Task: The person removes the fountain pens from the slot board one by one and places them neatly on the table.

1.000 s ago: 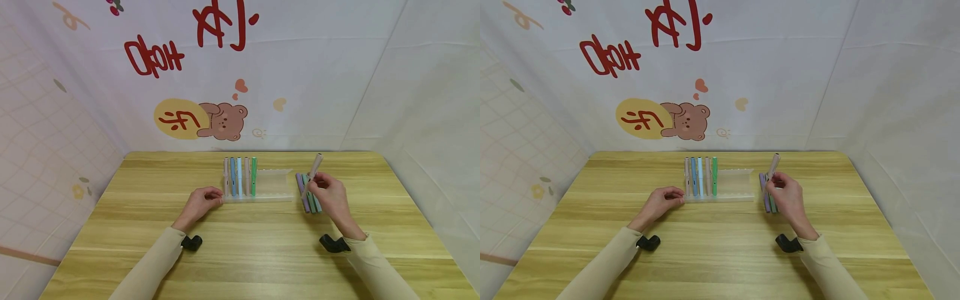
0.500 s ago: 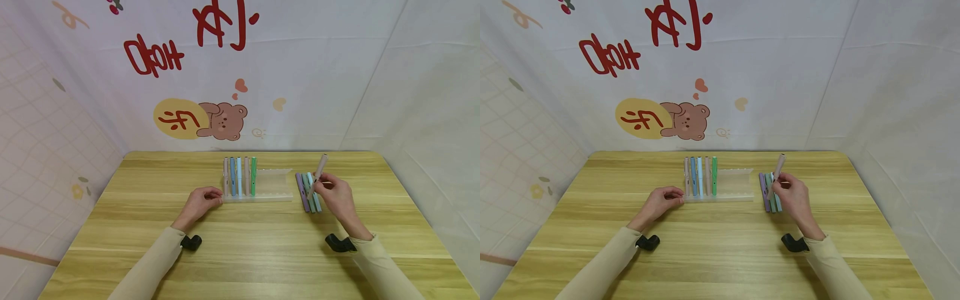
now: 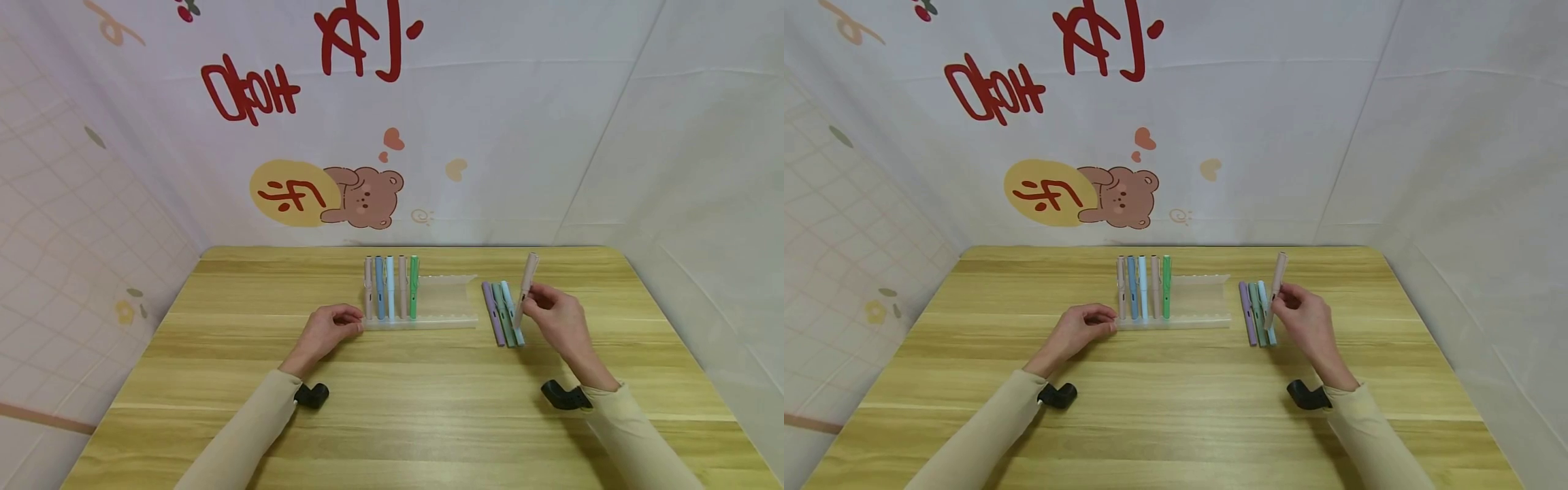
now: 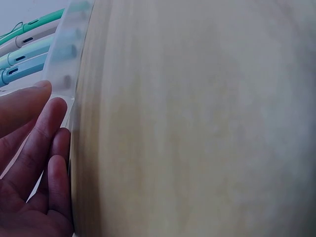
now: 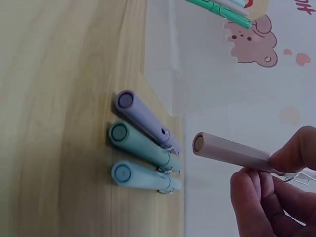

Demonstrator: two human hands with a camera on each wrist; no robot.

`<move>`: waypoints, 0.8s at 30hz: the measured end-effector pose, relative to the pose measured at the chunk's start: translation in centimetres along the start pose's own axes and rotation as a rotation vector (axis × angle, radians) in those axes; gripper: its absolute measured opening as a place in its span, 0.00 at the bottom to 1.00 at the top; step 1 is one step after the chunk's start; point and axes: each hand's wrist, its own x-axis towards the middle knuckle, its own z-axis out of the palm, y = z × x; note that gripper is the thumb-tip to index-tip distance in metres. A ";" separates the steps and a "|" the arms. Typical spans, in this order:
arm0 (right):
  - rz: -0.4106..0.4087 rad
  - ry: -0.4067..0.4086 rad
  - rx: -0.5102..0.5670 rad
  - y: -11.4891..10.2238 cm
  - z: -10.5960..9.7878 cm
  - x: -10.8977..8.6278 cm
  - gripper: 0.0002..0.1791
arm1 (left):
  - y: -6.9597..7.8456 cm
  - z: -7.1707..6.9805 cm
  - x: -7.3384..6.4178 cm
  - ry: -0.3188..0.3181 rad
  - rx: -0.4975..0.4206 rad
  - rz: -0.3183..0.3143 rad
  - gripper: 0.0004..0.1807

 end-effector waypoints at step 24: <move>0.131 -0.162 0.102 2.8 -1.2 1.2 0.23 | 0.0 0.0 0.0 0.003 -0.003 -0.007 0.09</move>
